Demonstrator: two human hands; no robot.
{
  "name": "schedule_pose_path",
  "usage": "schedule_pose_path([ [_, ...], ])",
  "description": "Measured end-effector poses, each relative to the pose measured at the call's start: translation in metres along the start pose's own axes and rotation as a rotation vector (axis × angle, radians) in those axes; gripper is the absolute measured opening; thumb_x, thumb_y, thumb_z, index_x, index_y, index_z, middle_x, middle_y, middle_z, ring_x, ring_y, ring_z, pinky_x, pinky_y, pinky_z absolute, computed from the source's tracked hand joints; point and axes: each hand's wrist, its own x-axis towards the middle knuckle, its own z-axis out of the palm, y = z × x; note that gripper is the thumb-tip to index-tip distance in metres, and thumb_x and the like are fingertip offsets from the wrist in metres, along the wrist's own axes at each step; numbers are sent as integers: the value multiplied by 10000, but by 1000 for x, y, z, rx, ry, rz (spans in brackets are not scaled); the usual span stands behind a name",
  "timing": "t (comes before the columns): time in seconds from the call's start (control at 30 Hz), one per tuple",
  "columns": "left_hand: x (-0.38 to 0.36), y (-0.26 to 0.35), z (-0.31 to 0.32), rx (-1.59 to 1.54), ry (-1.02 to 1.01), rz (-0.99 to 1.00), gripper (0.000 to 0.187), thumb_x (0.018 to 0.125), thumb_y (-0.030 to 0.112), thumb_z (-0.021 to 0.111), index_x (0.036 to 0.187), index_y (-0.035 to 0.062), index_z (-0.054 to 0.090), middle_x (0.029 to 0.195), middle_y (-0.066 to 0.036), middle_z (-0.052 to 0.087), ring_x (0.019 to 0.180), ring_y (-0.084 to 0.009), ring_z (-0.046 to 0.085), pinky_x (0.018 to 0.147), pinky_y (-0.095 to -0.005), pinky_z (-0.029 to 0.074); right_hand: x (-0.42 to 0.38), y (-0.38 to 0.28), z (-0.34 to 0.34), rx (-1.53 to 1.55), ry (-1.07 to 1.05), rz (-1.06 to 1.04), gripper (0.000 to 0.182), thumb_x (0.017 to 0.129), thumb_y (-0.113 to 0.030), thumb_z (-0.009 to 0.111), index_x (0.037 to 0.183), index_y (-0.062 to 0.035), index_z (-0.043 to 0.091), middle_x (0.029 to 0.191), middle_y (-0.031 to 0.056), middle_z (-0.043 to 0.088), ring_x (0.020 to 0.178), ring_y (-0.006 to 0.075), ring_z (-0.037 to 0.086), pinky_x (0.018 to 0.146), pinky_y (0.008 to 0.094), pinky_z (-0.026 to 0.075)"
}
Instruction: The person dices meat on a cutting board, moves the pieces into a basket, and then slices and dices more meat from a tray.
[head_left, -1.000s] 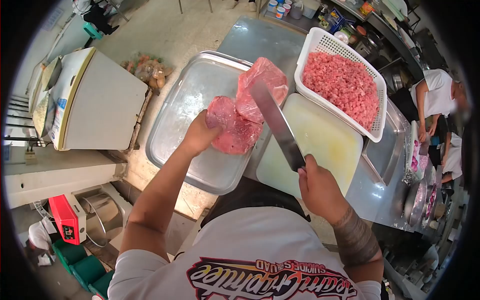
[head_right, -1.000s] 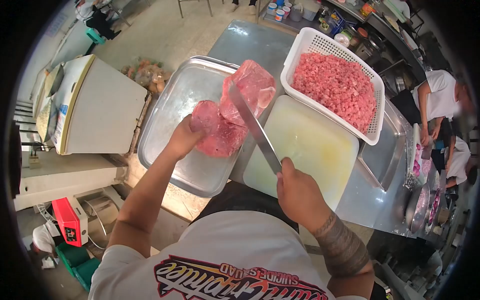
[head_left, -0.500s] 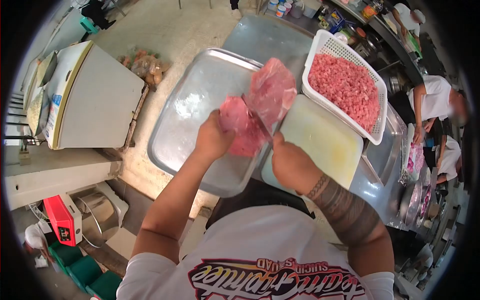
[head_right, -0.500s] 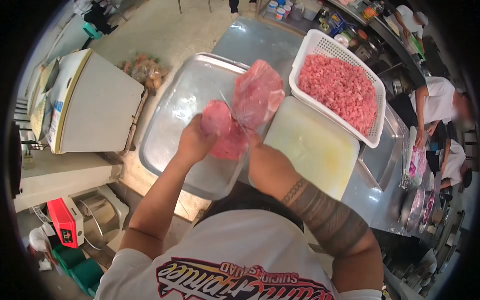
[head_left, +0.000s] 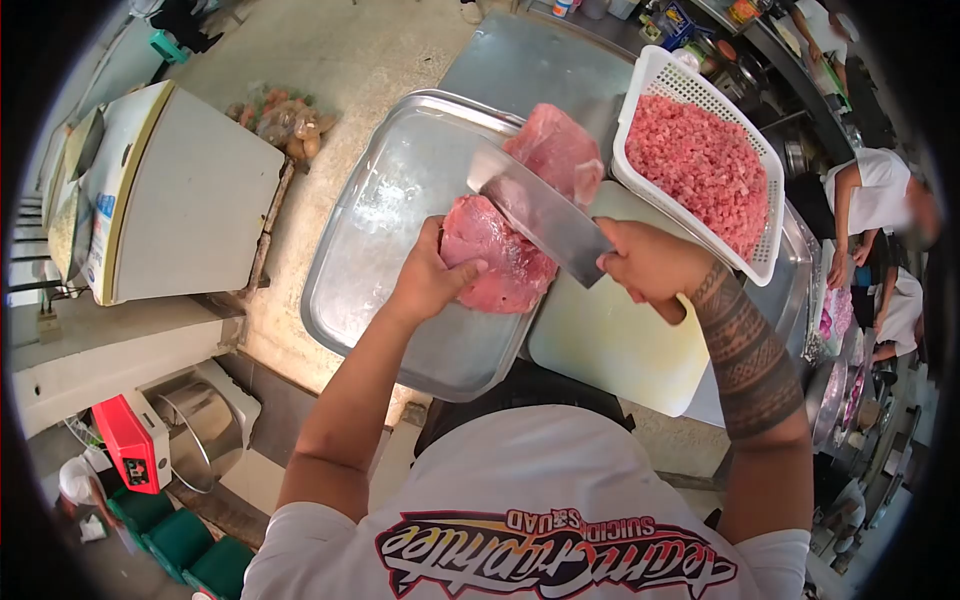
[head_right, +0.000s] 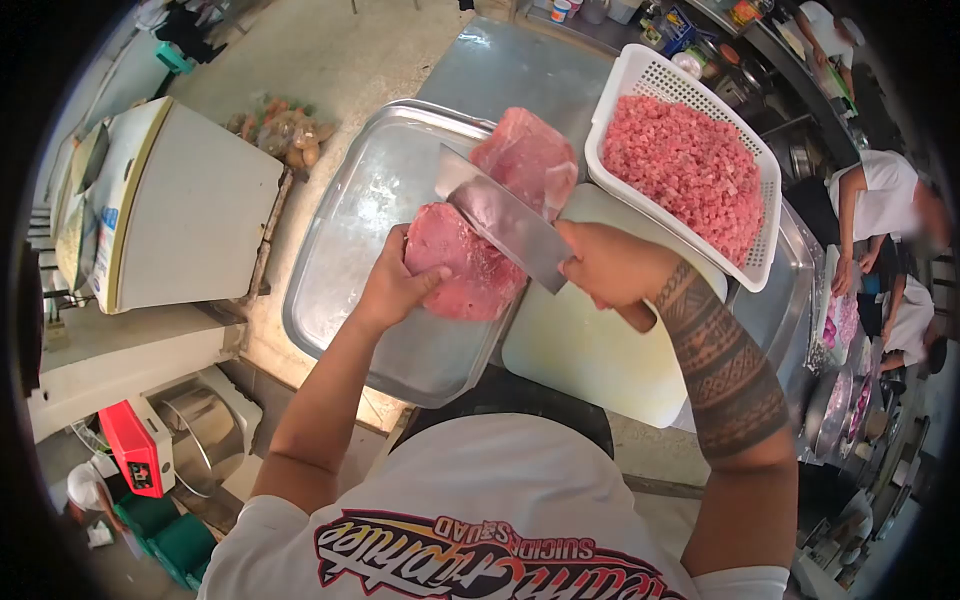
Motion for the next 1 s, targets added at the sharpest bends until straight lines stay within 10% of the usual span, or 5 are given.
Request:
schedule_pose_path([
  [0.1, 4, -15, 9, -57, 36, 57, 672, 877, 132, 874, 1372, -22, 445, 1236, -182, 680, 1156, -255, 669, 1003, -398, 559, 13, 13, -9, -48, -7, 17, 278, 1068, -113, 533, 1305, 24, 484, 684, 59, 573, 502, 160, 578, 502, 356, 507],
  [0.27, 2, 0, 21, 2, 107, -2, 616, 876, 124, 877, 1307, -17, 459, 1219, -195, 684, 1117, -264, 692, 979, -397, 566, -13, -11, 54, -308, 521, -253, 139, 1023, -85, 546, 1125, -2, 502, 828, 288, 638, 787, 521, 629, 712, 591, 499],
  [0.53, 0, -11, 23, -26, 132, 62, 622, 866, 129, 882, 1301, -34, 469, 1219, -222, 685, 1124, -281, 704, 982, -391, 565, -49, -68, 67, -379, 864, -470, 329, 944, -22, 553, 1256, 75, 514, 863, 254, 699, 799, 444, 711, 701, 529, 562],
  [0.63, -2, -1, 22, 114, 160, 2, 633, 865, 131, 880, 1316, -44, 472, 1216, -223, 684, 1141, -282, 699, 991, -395, 565, -18, -33, 82, -438, 304, -3, 365, 907, 8, 570, 1258, 89, 514, 903, 277, 713, 843, 437, 725, 735, 521, 574],
  [1.0, 8, -8, 13, -255, -59, -18, 749, 870, 98, 868, 1476, -64, 459, 1348, -163, 672, 1256, -241, 655, 1099, -385, 522, -17, -27, 14, -235, 47, -88, 293, 963, -37, 539, 1233, 66, 490, 855, 225, 681, 685, 352, 728, 641, 471, 586],
])
